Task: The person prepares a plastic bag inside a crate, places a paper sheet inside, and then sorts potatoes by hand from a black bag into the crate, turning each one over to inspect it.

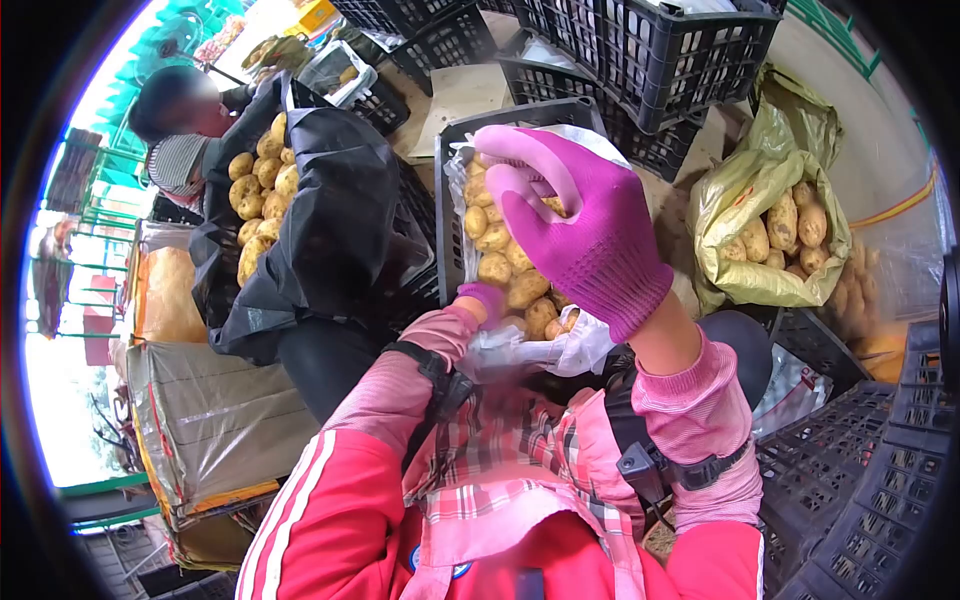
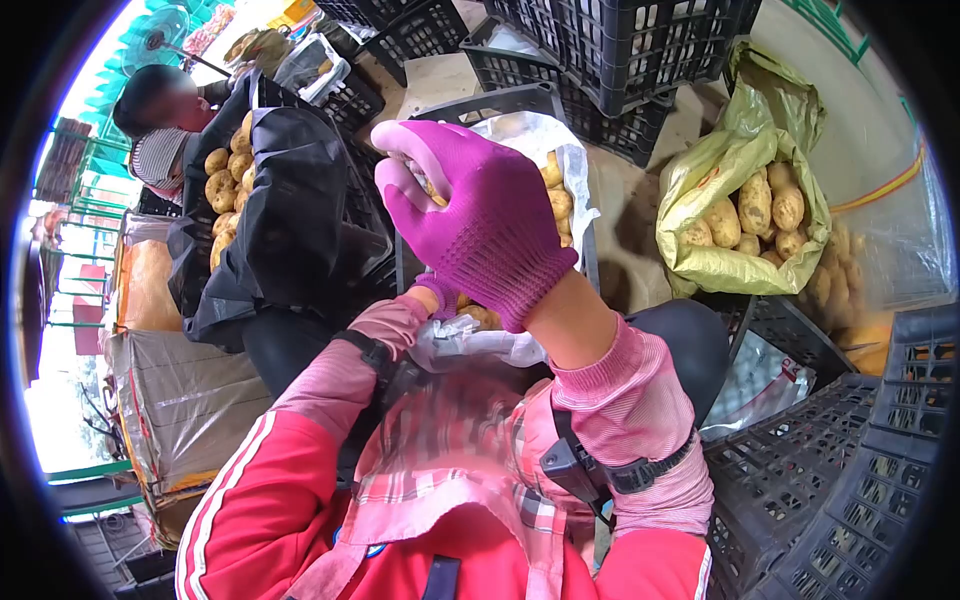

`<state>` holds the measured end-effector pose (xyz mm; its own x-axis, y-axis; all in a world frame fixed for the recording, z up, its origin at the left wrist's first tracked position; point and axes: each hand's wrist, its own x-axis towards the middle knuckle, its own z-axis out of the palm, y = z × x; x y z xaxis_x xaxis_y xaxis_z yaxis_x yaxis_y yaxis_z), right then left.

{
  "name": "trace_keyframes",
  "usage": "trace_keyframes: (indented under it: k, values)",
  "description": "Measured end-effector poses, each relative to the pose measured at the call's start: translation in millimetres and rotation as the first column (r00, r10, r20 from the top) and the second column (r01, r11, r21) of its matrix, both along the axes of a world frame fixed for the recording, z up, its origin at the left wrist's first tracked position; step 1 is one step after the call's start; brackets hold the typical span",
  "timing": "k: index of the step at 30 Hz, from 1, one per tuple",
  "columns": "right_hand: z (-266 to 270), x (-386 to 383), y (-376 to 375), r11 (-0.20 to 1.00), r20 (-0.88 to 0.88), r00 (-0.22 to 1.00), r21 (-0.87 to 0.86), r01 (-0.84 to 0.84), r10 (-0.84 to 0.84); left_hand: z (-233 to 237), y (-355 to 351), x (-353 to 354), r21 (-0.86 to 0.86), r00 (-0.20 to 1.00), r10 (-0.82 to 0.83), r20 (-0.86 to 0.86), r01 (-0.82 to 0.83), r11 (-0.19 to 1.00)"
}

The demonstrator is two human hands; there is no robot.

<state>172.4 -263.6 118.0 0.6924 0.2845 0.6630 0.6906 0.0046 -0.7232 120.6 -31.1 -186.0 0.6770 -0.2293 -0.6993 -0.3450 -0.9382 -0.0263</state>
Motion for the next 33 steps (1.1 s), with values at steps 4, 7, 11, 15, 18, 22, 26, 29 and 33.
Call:
trace_keyframes:
  k: [4,7,11,15,18,22,26,29,33]
  values:
    - [-13.7,8.8,-6.0,0.998,-0.065,0.998,-0.054,0.012,-0.015,-57.6,25.7,9.0,-0.016,0.994,0.102,-0.041,-0.102,0.995]
    - [-10.9,13.3,-9.4,0.996,-0.087,0.996,-0.091,0.028,-0.036,35.6,7.9,18.8,-0.203,0.949,0.313,-0.032,-0.313,0.928]
    - [-7.6,13.5,-6.3,0.991,-0.239,0.97,-0.12,-0.063,0.033,122.3,20.8,14.3,-0.718,0.888,0.458,0.029,-0.3,0.628]
    - [-19.5,11.2,6.9,0.945,-0.283,0.958,-0.298,-0.134,0.046,237.0,18.3,-3.5,-0.821,0.785,0.535,-0.313,-0.506,0.263]
    - [-33.9,1.4,20.7,0.861,-0.382,0.922,-0.449,-0.24,0.057,264.5,16.1,-18.1,-0.858,0.71,0.514,-0.481,-0.502,-0.111]
    - [-48.3,-7.3,40.9,0.879,-0.499,0.865,-0.387,-0.279,0.055,254.8,15.5,-21.9,-0.914,0.757,0.515,-0.402,-0.36,-0.185]
    - [-67.6,-4.6,55.3,0.946,-0.514,0.857,-0.254,-0.2,0.044,254.8,14.2,-24.7,-0.993,0.805,0.583,-0.109,-0.116,-0.026]
    - [-72.8,-4.5,63.3,0.962,-0.49,0.871,-0.246,-0.119,-0.018,244.8,11.3,-25.0,-1.0,0.77,0.637,-0.019,-0.015,-0.011]
    - [-48.3,-4.2,66.8,0.979,-0.784,0.621,-0.118,-0.169,0.013,250.1,17.4,-24.8,-0.979,0.779,0.593,-0.204,-0.157,-0.131]
